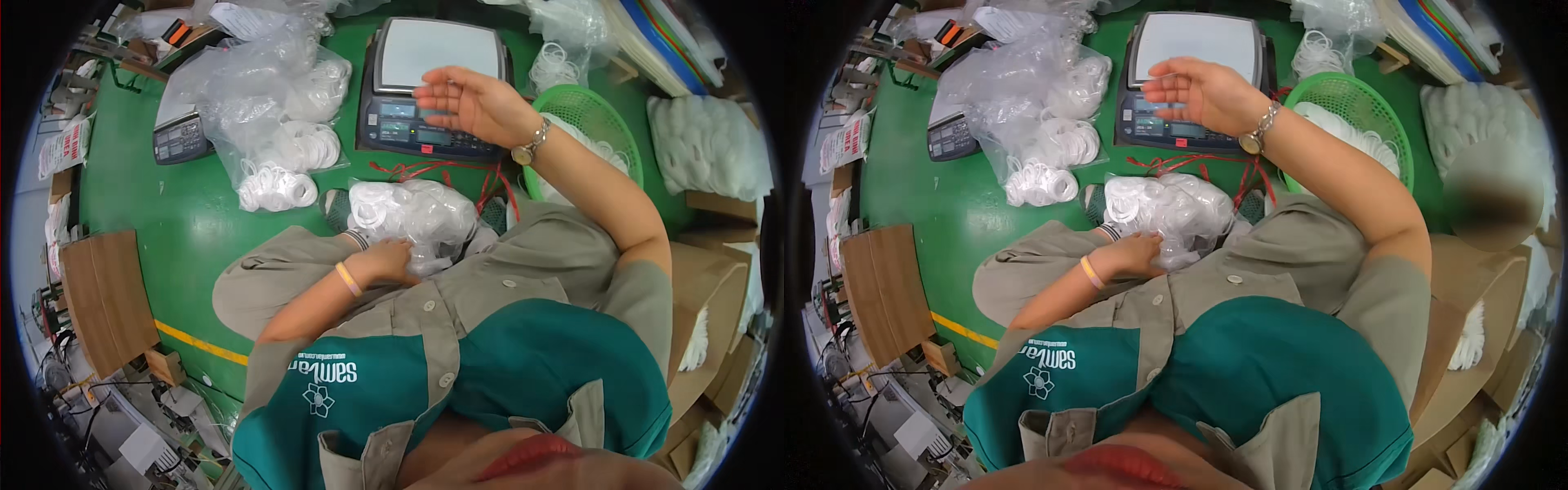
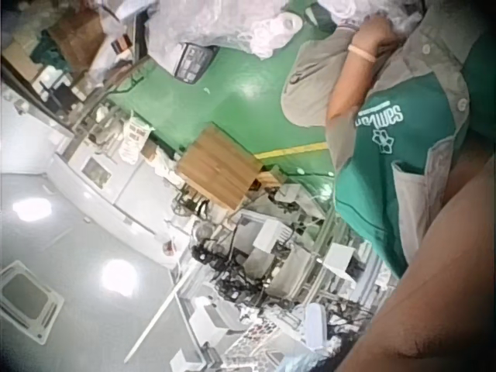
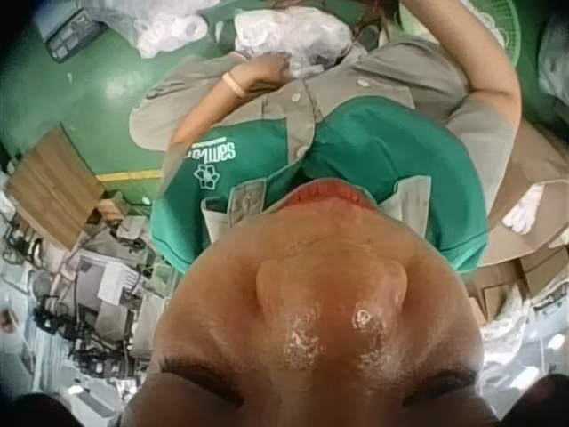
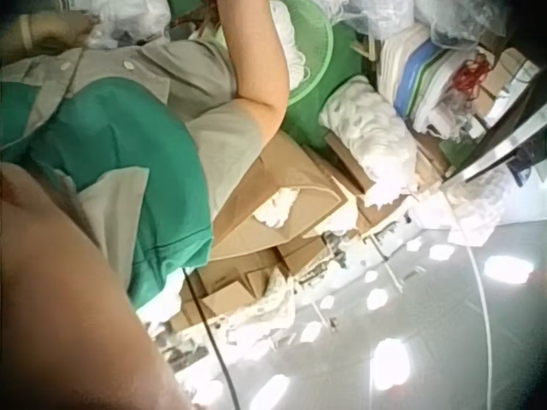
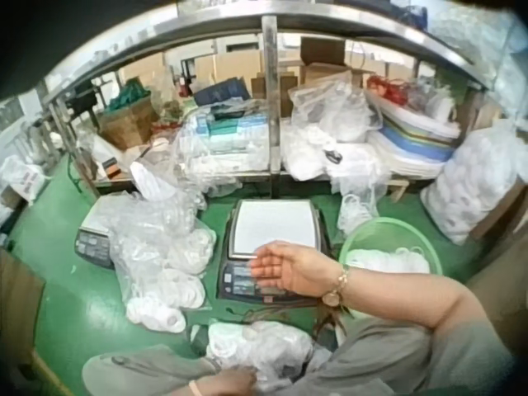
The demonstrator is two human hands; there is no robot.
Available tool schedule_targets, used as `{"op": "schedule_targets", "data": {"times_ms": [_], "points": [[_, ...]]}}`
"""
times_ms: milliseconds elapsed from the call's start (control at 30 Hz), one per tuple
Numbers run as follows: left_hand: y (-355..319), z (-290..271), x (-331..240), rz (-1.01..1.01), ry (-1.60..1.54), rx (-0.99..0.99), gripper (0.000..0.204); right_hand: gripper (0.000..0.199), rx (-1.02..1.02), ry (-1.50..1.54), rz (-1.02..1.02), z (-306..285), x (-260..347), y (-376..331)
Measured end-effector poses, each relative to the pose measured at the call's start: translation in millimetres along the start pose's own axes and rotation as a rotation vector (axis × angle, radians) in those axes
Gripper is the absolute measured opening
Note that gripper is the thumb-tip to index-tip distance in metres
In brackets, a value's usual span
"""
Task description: Counting, weighing, and packing white plastic rings into plastic bags in a manufacturing environment.
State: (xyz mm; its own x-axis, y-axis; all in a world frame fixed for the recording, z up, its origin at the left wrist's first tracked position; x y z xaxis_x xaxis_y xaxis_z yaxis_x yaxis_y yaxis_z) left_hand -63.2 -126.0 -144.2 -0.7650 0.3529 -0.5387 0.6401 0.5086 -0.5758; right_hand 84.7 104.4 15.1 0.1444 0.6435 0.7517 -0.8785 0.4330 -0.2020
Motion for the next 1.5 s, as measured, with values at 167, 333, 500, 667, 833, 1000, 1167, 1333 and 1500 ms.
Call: {"op": "schedule_targets", "data": {"times_ms": [167,333,500,667,833,1000,1167,1333,1500], "points": [[21.5,-17.3,33.7,-0.243,-0.201,0.029,0.056,0.029,-0.043,0.106,-0.144,9.2,17.8,-6.8],[3.1,-90.3,30.1,-0.425,-0.130,-0.084,0.052,0.032,-0.057,0.084,-0.119,-7.8,16.6,-15.2],[-59.8,-158.7,136.4,-0.646,0.321,-1.113,0.059,0.031,-0.101,-0.104,0.007,-9.5,15.8,-28.1],[-120.0,-197.8,177.6,-0.924,0.414,-1.069,0.055,0.028,-0.089,-0.194,0.079,-7.2,12.0,-26.8],[-135.8,-192.8,179.7,-0.889,0.369,-0.579,0.013,0.023,-0.088,-0.247,0.119,-1.2,8.7,-23.2],[-153.4,-226.8,70.9,-0.470,-0.044,-1.021,0.016,0.021,-0.070,-0.734,0.150,17.4,-4.0,-20.9],[-131.5,-238.4,-69.9,0.074,0.543,-1.136,0.011,0.085,0.177,-0.926,-0.049,69.0,-15.3,-21.7],[-130.3,-235.3,-100.5,0.011,0.633,-1.118,0.028,0.025,0.235,-0.746,-0.199,75.2,-8.5,-23.6],[-146.5,-230.9,-42.9,-0.396,0.494,-0.895,0.023,0.023,0.115,-0.921,-0.598,67.5,18.4,-39.8]]}}
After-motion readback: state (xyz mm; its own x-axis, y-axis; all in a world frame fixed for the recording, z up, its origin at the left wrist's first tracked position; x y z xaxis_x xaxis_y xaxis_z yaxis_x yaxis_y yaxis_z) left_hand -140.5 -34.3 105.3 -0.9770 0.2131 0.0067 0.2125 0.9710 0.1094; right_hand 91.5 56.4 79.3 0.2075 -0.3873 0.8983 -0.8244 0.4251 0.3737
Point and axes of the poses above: each hand's wrist, its own y-axis towards the middle knuckle, its own z-axis out of the palm, x = y × z, the point moved 1 cm from there along y, towards the middle knuckle, and after that the axes turned 7 degrees about x, right-handed, at the moved point
